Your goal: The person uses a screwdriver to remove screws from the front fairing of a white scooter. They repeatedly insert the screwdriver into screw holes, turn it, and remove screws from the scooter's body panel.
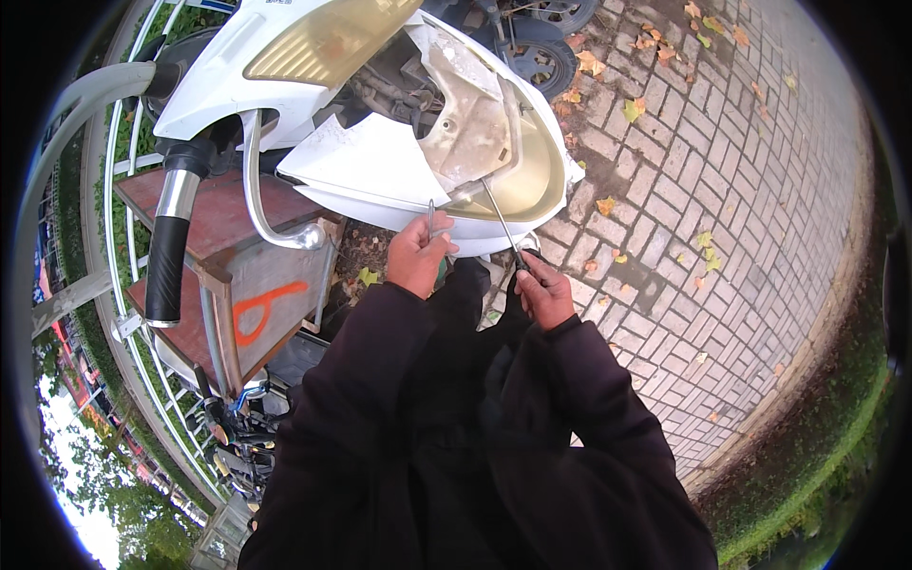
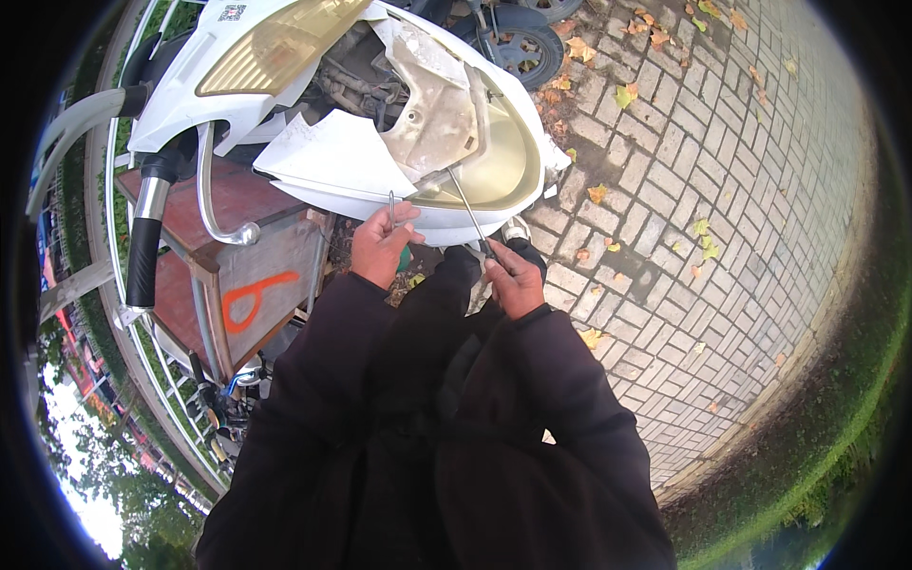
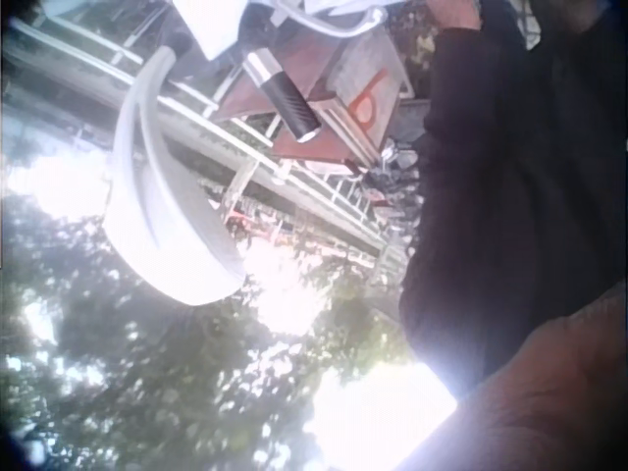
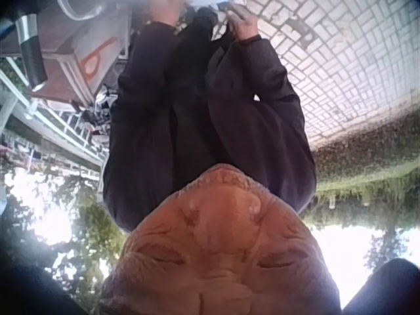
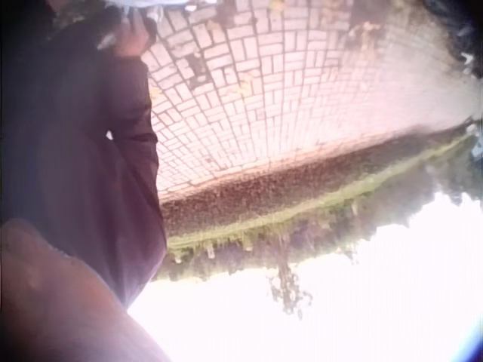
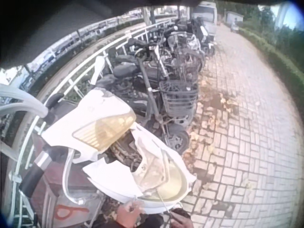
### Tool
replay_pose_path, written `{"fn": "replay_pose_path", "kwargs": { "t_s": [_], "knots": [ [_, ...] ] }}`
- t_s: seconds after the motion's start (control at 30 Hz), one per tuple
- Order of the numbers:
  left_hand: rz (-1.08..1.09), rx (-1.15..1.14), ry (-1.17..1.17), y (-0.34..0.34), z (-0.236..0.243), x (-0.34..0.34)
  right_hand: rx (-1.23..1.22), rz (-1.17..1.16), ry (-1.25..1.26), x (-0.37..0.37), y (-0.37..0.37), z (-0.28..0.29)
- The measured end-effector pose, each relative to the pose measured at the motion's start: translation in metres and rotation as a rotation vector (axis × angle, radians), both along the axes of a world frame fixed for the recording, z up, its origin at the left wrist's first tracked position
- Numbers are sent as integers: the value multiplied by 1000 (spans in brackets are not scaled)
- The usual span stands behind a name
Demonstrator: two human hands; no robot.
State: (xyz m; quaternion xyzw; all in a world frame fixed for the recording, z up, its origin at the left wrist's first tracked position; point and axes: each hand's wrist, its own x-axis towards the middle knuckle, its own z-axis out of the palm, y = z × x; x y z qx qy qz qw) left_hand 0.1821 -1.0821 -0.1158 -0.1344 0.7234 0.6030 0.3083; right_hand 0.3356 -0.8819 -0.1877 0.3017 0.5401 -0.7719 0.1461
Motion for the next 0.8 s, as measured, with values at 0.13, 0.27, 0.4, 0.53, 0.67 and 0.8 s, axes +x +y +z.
{"fn": "replay_pose_path", "kwargs": {
  "t_s": [0.13, 0.27, 0.4, 0.53, 0.67, 0.8],
  "knots": [
    [-206, -384, 318, 7, 13, -18, -643, -111, -17, -1, 21, -8],
    [-441, -565, 845, 15, 29, -49, -102, 110, -28, -16, 30, -6],
    [-780, -871, 741, 43, 26, -86, 1127, 328, 217, -19, 30, 29],
    [-775, -1055, 555, 68, 17, -114, 924, 317, 187, -18, 31, 46],
    [-787, -1118, 503, 75, 12, -131, 123, 143, -3, -22, 40, 19],
    [-859, -1127, 418, 74, 12, -147, 886, 239, 310, -28, 42, -8]
  ]
}}
